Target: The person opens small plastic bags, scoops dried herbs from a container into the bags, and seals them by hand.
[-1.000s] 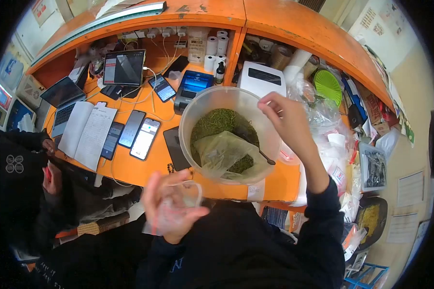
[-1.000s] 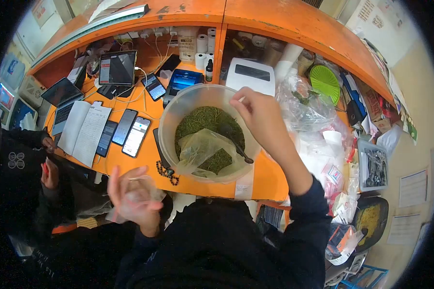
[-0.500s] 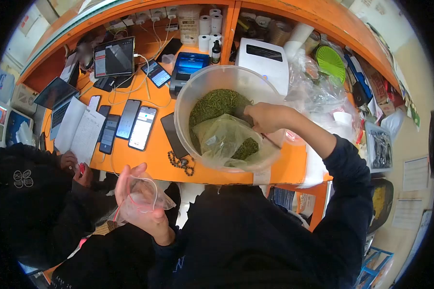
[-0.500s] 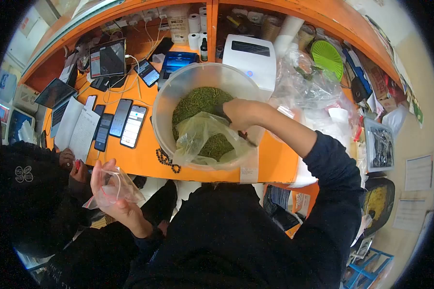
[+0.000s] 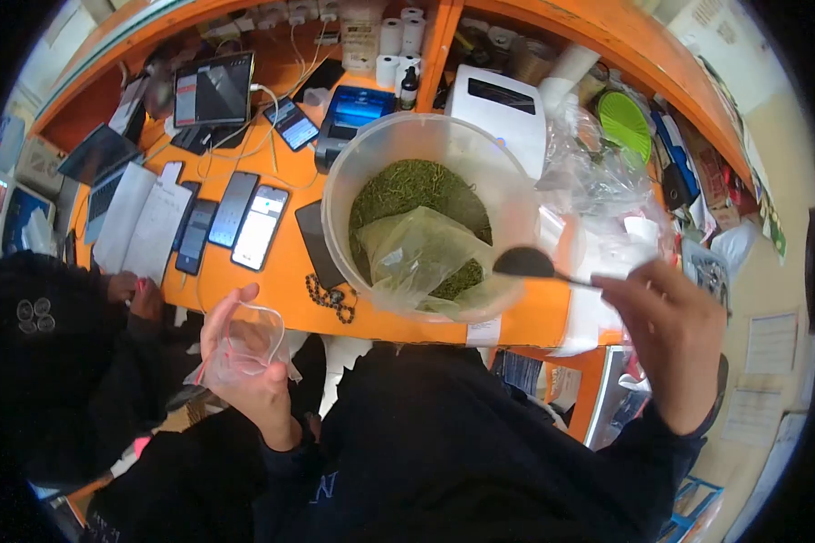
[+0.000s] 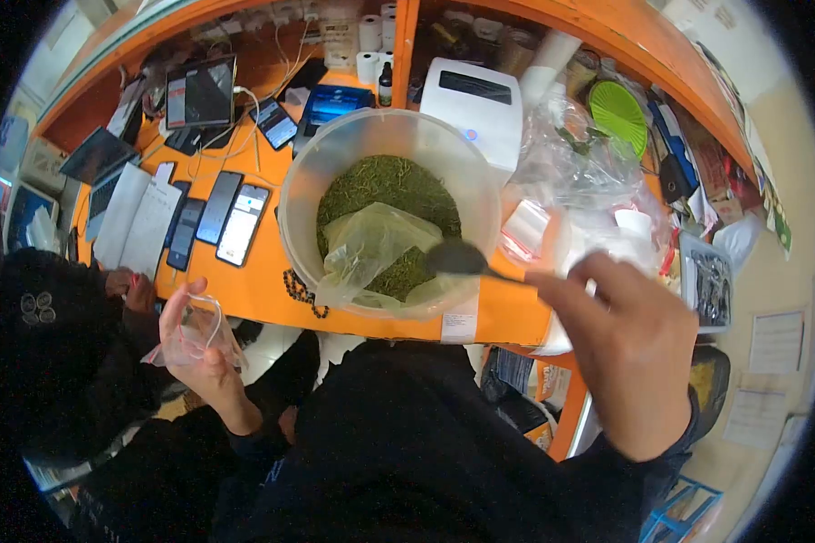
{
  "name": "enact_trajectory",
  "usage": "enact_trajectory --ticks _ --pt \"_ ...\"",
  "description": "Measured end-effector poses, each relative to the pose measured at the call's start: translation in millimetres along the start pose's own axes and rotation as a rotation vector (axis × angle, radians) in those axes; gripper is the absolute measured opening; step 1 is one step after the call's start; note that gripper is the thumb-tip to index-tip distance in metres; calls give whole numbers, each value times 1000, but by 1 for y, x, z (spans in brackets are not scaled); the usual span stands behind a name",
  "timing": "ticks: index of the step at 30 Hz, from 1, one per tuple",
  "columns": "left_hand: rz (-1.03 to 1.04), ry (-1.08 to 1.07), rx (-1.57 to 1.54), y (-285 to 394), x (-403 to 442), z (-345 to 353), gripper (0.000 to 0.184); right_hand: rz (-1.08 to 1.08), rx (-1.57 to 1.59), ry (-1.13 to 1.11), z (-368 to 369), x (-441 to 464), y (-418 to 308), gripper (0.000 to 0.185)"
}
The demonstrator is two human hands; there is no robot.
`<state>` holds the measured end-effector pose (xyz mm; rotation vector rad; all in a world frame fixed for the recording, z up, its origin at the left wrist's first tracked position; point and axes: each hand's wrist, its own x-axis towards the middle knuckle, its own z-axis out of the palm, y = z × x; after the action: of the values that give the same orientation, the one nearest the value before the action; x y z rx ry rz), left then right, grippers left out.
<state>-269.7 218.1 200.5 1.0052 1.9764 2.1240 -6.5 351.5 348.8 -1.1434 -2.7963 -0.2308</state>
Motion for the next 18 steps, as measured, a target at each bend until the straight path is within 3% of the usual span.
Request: enact_trajectory --ticks 6,9,12,15,18 --pt "-83 -104 -4 -6 -3 -5 87 -275 -215 79 55 8 -34 15" --pt "-22 -110 -5 -8 -5 -1 82 -366 -461 131 102 28 -50 13" --pt "4 -76 13 -12 -6 -4 81 -332 -486 9 117 33 -52 12" --pt "-31 -32 20 -10 -9 -9 81 -400 -326 -128 110 26 -49 9" --pt "-11 -32 72 -13 -8 -16 81 -394 -116 -117 89 32 -43 6"
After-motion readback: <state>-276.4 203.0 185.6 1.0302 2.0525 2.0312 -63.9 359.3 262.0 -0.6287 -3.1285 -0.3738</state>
